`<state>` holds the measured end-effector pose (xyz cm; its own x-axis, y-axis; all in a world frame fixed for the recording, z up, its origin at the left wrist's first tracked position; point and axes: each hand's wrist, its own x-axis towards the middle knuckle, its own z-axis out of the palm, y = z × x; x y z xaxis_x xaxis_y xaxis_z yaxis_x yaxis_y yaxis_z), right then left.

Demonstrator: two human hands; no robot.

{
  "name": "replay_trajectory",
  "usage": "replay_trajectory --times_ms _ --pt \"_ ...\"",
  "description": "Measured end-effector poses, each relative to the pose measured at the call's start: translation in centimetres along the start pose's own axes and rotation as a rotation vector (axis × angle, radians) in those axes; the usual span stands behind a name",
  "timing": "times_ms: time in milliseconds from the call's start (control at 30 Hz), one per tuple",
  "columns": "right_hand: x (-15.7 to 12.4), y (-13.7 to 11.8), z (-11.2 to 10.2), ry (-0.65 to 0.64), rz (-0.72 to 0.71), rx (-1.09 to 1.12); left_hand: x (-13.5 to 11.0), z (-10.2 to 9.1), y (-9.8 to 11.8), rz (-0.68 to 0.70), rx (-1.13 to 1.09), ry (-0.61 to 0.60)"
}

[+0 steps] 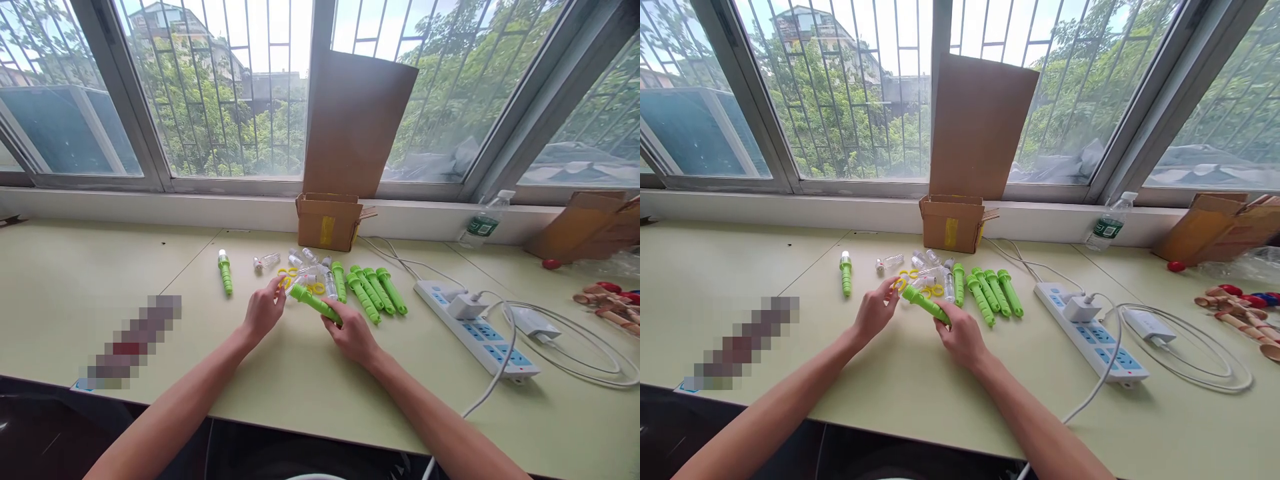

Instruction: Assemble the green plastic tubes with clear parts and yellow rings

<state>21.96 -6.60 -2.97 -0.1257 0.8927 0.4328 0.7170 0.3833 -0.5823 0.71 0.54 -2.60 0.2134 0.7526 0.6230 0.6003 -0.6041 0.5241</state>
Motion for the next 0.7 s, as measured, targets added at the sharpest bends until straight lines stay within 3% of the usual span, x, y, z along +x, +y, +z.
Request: replay_trajectory --times_ms 333,700 --pt "0.0 0.5 0.1 0.03 -0.033 0.004 -0.3 -0.3 0.3 0.068 -0.076 -0.152" --pt "0.1 1.1 0.3 0.062 -0.09 -0.02 -0.1 -0.6 0.7 0.084 -0.126 -0.162"
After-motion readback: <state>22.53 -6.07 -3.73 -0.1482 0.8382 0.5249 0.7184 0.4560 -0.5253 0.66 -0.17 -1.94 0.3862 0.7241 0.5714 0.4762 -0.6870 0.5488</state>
